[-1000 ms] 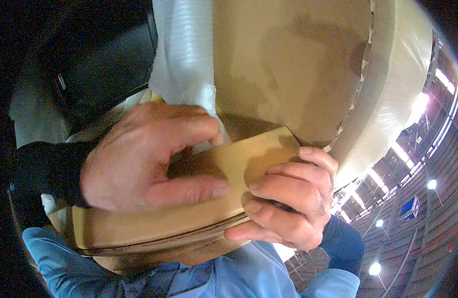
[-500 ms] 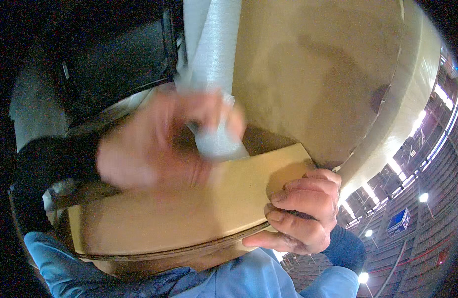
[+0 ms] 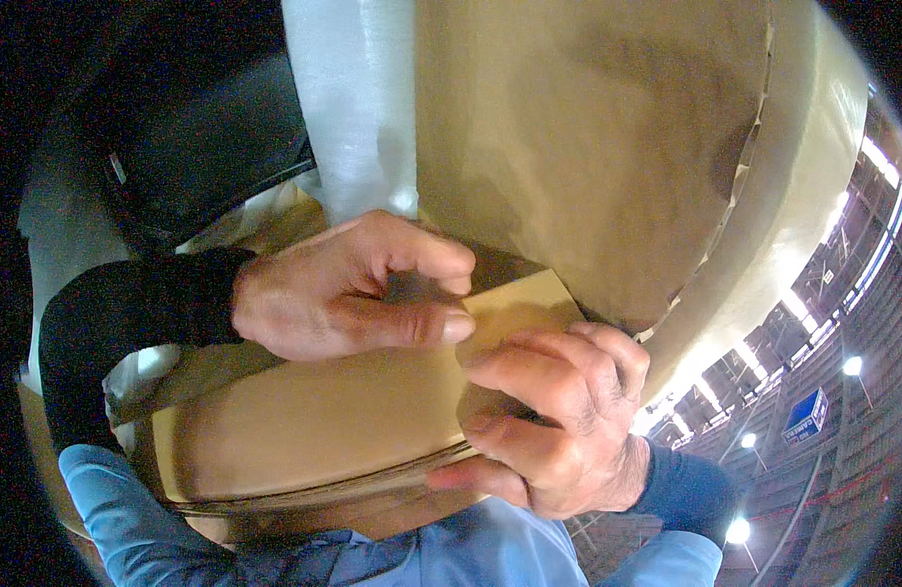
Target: The person packs a black object into a cardboard box using bubble wrap and cardboard dividers. They then close the box flaps and seal the box with packing tape.
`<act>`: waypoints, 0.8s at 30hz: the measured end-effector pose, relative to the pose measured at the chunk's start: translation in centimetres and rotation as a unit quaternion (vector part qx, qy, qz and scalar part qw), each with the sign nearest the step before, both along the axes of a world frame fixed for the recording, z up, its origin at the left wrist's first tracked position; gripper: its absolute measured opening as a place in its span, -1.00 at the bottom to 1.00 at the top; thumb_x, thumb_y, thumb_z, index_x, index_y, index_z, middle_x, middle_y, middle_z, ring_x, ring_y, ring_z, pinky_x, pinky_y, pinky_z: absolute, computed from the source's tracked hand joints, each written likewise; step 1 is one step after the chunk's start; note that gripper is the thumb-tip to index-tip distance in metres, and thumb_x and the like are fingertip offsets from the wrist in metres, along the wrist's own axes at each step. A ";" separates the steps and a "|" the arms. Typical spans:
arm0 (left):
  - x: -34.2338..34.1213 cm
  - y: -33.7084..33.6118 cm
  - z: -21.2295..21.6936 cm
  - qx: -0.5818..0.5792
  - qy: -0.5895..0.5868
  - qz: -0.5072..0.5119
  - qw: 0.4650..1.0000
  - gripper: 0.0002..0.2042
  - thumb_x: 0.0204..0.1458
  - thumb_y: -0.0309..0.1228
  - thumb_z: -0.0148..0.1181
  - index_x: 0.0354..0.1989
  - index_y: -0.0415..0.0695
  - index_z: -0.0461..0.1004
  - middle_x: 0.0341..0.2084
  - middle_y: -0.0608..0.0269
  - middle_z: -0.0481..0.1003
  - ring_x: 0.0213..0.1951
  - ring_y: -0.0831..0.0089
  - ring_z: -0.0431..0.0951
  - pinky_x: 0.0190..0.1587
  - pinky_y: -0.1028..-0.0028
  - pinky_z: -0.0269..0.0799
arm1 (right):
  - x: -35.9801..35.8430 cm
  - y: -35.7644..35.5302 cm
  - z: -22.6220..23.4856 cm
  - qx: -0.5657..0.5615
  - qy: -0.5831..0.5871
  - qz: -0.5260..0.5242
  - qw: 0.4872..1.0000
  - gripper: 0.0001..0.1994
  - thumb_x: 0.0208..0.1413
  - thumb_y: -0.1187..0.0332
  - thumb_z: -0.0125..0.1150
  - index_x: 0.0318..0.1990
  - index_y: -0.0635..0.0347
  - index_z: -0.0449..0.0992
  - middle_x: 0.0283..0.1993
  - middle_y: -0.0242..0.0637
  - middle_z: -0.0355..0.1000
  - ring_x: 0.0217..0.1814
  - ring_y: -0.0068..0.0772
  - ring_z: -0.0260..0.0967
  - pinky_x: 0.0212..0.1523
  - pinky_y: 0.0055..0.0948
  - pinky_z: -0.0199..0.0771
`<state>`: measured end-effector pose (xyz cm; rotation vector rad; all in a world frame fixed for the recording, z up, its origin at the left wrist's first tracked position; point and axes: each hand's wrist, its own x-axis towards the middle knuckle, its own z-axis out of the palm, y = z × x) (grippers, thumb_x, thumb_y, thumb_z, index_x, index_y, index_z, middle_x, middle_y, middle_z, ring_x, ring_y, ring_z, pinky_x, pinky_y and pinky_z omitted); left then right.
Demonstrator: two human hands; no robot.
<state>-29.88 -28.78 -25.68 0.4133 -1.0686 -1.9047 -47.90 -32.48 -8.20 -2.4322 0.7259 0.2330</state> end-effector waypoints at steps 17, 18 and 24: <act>0.1 -2.0 -1.8 -0.042 0.044 -0.233 0.971 -0.50 0.18 -0.03 0.26 -0.08 -0.30 0.42 -0.35 -0.03 0.52 -0.26 0.30 0.51 -0.27 0.27 0.39 | -0.4 1.0 0.4 -0.006 0.080 0.076 0.994 -0.63 -0.08 -0.15 0.40 -0.22 -0.22 0.57 0.03 -0.35 0.50 0.09 -0.22 0.39 0.08 -0.08 0.28; 0.0 -1.5 -2.0 -0.039 0.063 -0.205 0.976 -0.55 0.14 -0.08 0.23 -0.13 -0.31 0.42 -0.40 -0.02 0.51 -0.31 0.29 0.50 -0.28 0.26 0.39 | -0.7 1.0 0.4 -0.004 0.076 0.072 0.995 -0.64 -0.09 -0.14 0.40 -0.22 -0.22 0.57 0.03 -0.36 0.49 0.08 -0.23 0.39 0.07 -0.10 0.30; 0.2 -0.1 -3.2 -0.004 0.115 -0.196 0.974 -0.66 0.09 -0.24 0.28 -0.17 -0.30 0.42 -0.45 0.12 0.48 -0.33 0.40 0.46 -0.24 0.31 0.40 | -1.1 0.8 -0.3 -0.002 0.066 0.104 0.992 -0.62 -0.20 -0.06 0.44 -0.24 -0.15 0.60 0.06 -0.35 0.44 0.05 -0.22 0.39 0.05 -0.16 0.34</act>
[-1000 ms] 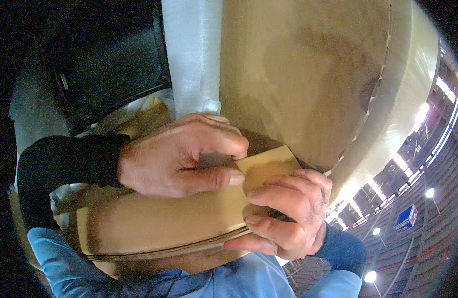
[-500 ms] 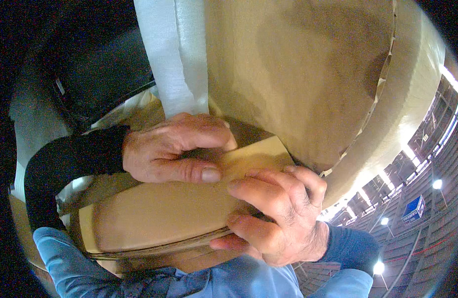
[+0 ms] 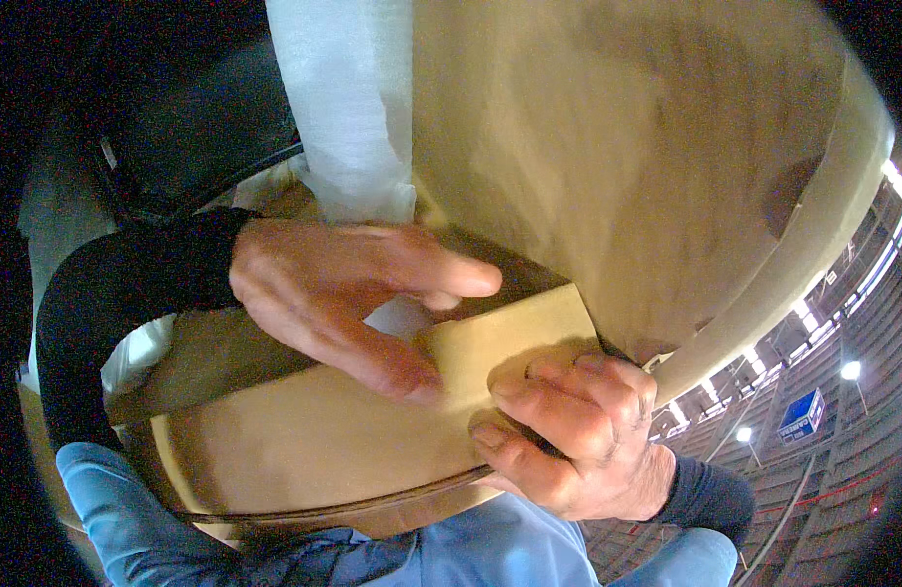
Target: The person packs a black object into a cardboard box using bubble wrap and cardboard dividers. They then close the box flaps and seal the box with packing tape.
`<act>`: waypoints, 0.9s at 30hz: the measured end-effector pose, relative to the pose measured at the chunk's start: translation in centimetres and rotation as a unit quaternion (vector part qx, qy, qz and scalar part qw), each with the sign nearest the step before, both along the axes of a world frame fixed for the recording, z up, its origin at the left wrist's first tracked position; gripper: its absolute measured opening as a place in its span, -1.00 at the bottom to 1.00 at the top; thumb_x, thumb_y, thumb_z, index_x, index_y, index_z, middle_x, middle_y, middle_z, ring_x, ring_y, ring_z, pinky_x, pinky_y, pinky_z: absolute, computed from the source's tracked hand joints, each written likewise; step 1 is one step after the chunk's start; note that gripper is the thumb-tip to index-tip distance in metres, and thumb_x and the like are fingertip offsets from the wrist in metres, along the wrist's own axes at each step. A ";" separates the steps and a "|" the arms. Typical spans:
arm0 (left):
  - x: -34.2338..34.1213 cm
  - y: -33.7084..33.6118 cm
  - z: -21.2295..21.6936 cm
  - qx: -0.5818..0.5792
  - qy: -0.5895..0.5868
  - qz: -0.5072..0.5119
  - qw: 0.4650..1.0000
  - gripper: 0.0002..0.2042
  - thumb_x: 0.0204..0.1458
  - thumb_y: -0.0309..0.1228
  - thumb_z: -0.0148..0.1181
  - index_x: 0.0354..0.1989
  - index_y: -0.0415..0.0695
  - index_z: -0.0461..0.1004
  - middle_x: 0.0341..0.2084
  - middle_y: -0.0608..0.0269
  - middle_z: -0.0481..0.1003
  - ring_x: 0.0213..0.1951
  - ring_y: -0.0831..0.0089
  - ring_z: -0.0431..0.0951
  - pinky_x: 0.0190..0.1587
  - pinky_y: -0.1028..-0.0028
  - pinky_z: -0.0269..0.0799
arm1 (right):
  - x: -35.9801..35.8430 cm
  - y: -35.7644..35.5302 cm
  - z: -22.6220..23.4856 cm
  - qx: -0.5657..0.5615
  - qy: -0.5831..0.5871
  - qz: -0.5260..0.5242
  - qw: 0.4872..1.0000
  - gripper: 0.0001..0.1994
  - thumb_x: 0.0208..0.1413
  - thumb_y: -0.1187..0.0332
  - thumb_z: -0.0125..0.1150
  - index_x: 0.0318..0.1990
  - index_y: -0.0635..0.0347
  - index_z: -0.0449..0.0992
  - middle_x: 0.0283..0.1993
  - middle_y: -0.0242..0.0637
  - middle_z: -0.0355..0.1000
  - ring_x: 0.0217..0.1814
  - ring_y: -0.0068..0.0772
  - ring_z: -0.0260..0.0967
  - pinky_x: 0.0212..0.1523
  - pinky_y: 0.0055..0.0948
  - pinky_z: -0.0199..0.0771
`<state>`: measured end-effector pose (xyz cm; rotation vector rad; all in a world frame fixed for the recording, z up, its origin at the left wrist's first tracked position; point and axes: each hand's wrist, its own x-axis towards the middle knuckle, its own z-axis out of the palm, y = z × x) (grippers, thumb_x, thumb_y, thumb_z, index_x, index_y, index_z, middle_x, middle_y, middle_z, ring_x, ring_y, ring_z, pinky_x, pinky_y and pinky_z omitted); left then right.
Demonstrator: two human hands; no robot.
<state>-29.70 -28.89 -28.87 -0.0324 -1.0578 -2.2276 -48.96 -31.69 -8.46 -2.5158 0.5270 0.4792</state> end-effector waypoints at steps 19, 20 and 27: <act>7.4 4.5 4.1 -0.100 -0.324 0.167 0.926 -0.48 -0.05 -0.12 0.43 -0.01 -0.22 0.50 0.08 -0.19 0.46 -0.03 -0.10 0.59 -0.07 0.10 0.56 | 4.1 0.9 -3.4 0.027 0.055 -0.044 0.997 -0.38 -0.06 -0.25 0.32 0.01 0.00 0.52 0.11 -0.21 0.43 0.14 -0.07 0.37 0.13 0.04 0.19; 8.1 4.9 5.3 -0.116 -0.337 0.136 0.924 -0.45 -0.05 -0.10 0.41 0.04 -0.20 0.47 0.14 -0.25 0.40 0.00 -0.13 0.57 -0.05 0.08 0.56 | 4.5 1.0 -3.6 0.031 0.053 -0.047 0.997 -0.38 -0.05 -0.24 0.31 0.03 0.01 0.50 0.12 -0.20 0.42 0.14 -0.06 0.36 0.13 0.05 0.19; 8.9 8.4 9.3 -0.280 -0.483 0.182 0.809 -0.50 0.00 -0.08 0.35 -0.02 -0.20 0.48 -0.03 -0.18 0.46 -0.01 -0.04 0.57 0.03 0.08 0.54 | 4.5 0.3 -4.2 0.032 0.050 0.028 0.998 -0.34 0.00 -0.12 0.35 0.13 0.15 0.41 0.11 -0.14 0.35 0.13 0.01 0.31 0.10 0.04 0.19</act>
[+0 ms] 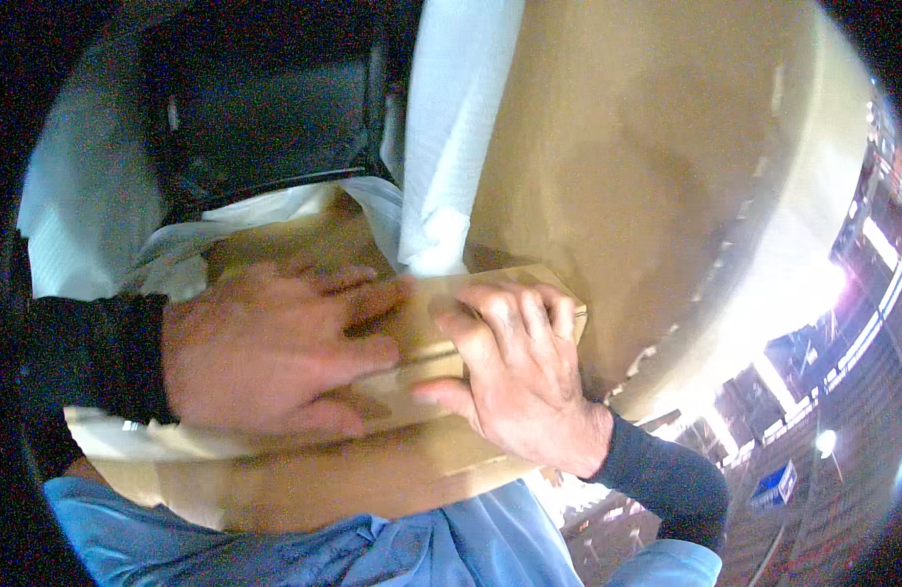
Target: The person packs a black object into a cardboard box using bubble wrap and cardboard dividers. They then close the box flaps and seal the box with packing tape.
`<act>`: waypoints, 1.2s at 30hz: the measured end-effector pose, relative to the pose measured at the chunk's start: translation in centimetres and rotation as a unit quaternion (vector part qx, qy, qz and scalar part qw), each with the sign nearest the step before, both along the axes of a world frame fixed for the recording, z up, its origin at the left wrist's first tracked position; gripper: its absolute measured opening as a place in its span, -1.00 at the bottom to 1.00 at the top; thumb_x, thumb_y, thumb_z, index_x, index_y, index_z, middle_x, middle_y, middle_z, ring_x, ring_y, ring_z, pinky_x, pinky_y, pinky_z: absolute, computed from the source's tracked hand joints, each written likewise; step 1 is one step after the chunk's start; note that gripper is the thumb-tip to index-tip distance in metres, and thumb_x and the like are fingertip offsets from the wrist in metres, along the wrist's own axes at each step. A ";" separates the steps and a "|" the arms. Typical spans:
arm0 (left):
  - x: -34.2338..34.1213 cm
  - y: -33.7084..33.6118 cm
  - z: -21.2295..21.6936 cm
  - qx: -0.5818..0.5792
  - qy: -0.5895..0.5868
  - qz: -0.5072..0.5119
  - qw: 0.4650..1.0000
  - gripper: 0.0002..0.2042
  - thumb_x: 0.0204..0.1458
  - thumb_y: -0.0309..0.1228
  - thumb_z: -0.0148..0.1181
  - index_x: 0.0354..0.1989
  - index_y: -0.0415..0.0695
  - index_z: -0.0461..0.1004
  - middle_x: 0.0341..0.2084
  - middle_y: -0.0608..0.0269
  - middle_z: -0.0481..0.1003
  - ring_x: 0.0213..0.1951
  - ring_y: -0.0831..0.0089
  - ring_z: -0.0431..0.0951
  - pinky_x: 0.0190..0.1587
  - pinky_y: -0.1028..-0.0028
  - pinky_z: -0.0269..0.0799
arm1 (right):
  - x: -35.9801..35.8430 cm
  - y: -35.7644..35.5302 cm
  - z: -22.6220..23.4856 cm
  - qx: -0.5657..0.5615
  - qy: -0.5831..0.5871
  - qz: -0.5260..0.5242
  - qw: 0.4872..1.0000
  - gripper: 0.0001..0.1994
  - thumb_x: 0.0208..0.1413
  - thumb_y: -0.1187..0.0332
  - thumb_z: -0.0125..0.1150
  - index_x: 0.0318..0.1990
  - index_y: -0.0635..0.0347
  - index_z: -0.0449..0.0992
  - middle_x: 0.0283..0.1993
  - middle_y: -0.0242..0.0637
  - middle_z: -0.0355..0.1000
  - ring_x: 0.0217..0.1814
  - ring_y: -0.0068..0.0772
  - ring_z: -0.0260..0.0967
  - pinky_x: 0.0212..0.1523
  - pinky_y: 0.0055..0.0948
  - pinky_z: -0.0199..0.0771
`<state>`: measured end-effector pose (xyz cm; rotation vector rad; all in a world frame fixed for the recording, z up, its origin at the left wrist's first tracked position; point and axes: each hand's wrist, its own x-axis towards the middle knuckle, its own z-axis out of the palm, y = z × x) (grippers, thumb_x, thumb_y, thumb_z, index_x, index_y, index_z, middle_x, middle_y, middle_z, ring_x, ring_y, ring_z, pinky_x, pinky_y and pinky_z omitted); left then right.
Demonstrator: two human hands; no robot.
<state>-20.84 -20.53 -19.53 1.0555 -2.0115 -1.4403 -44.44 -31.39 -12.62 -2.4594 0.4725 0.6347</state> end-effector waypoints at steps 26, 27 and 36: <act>16.3 30.7 7.6 0.048 -0.449 0.374 0.810 -0.64 0.24 -0.08 0.06 -0.24 -0.14 0.60 -0.39 -0.02 0.58 -0.27 -0.03 0.61 -0.18 0.06 0.52 | 7.2 7.3 1.1 -0.113 -0.170 0.098 0.974 -0.56 0.20 -0.01 0.23 -0.15 0.27 0.51 -0.21 -0.02 0.43 -0.15 0.08 0.46 -0.17 -0.04 0.48; 16.1 30.3 7.1 0.053 -0.456 0.368 0.809 -0.64 0.25 -0.07 0.04 -0.25 -0.12 0.61 -0.40 0.00 0.59 -0.28 -0.01 0.62 -0.19 0.06 0.52 | 6.9 7.9 0.8 -0.114 -0.168 0.094 0.975 -0.58 0.21 0.01 0.21 -0.16 0.27 0.52 -0.23 -0.03 0.43 -0.16 0.08 0.47 -0.18 -0.03 0.48; 12.9 32.0 10.0 -0.166 -0.536 0.443 0.699 -0.61 0.18 0.01 0.14 -0.12 -0.08 0.56 0.01 -0.05 0.54 0.11 0.02 0.51 0.22 -0.05 0.35 | 10.2 11.0 2.8 -0.182 -0.344 0.040 0.920 -0.54 0.31 0.02 0.11 0.08 0.26 0.53 -0.03 0.02 0.52 0.02 0.13 0.48 0.05 0.00 0.45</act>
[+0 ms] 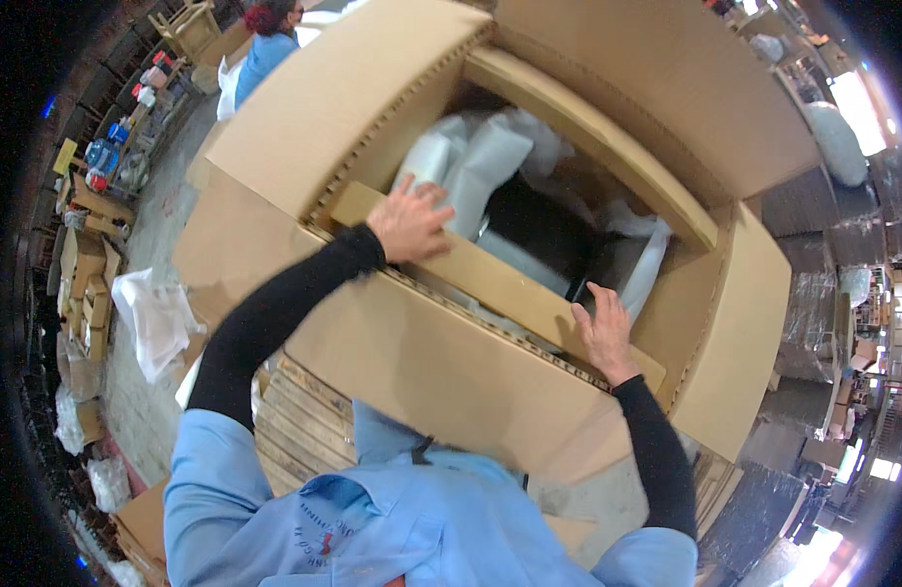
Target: The person packs a black object into a cardboard box using bubble wrap and cardboard dividers. They then close the box flaps and seal the box with packing tape.
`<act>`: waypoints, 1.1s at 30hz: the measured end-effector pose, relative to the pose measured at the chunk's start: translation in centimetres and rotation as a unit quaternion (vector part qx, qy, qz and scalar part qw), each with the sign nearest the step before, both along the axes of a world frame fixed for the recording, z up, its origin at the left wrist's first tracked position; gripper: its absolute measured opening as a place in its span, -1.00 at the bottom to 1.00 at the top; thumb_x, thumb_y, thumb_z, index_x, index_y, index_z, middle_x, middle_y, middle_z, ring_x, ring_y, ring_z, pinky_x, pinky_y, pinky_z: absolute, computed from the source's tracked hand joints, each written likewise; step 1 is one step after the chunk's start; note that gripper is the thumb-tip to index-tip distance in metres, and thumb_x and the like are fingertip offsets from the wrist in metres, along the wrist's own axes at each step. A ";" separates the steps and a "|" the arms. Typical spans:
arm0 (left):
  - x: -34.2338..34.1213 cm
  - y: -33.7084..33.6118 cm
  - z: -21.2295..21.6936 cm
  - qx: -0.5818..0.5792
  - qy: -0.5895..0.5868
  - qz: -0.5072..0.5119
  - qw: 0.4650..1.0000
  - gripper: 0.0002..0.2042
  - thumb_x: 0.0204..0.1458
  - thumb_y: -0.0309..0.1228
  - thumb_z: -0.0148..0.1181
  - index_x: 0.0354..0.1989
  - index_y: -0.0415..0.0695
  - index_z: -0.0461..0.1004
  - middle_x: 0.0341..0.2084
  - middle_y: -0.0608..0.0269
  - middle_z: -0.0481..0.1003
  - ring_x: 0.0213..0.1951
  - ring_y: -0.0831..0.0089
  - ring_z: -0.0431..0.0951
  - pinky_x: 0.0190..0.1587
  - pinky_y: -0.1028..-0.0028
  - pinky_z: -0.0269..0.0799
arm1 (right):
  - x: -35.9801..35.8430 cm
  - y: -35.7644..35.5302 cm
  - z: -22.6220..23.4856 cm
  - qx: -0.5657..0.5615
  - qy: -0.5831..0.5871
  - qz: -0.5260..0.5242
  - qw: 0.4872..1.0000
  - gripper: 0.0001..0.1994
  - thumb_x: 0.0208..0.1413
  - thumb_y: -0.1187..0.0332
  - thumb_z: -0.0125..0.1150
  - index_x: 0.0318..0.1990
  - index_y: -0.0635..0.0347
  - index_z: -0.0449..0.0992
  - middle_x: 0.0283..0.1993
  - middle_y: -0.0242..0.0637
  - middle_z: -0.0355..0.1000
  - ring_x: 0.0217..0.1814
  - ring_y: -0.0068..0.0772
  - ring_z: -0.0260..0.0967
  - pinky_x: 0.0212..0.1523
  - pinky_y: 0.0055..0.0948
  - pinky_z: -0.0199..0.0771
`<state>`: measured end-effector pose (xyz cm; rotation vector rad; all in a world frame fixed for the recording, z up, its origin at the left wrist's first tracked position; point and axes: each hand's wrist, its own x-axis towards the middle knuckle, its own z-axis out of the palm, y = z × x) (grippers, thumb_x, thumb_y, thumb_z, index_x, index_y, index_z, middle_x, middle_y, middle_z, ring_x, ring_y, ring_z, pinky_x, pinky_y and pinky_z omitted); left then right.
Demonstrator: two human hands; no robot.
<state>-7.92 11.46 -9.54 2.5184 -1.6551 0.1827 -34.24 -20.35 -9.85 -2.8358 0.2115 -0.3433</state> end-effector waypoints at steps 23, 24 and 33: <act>-72.6 51.7 -28.2 -0.344 0.334 0.845 0.238 -0.39 0.16 -0.15 0.22 0.25 -0.39 0.36 0.18 -0.31 0.43 0.25 -0.14 0.40 0.27 0.10 0.31 | 10.9 4.5 -6.2 -0.110 0.161 0.179 0.964 -0.62 0.41 0.26 -0.22 0.20 0.28 0.35 0.10 0.17 0.43 0.15 0.24 0.40 0.14 0.07 0.41; -78.2 49.7 -26.3 -0.351 0.345 0.848 0.197 -0.37 0.16 -0.15 0.21 0.28 -0.37 0.35 0.22 -0.30 0.40 0.29 -0.14 0.37 0.31 0.11 0.28 | 11.7 6.8 -6.0 -0.004 0.218 0.185 0.958 -0.57 0.42 0.23 -0.25 0.25 0.33 0.33 0.18 0.23 0.39 0.24 0.26 0.34 0.23 0.03 0.36; -95.1 29.2 -22.4 -0.340 0.401 0.850 -0.041 -0.39 0.11 0.01 0.20 0.12 -0.30 0.52 0.16 -0.24 0.48 0.20 -0.09 0.49 0.20 0.11 0.44 | 7.2 25.5 2.9 -0.134 -0.148 0.150 0.968 -0.34 0.32 -0.11 -0.09 0.25 0.35 0.40 0.26 0.21 0.39 0.34 0.21 0.31 0.30 0.00 0.33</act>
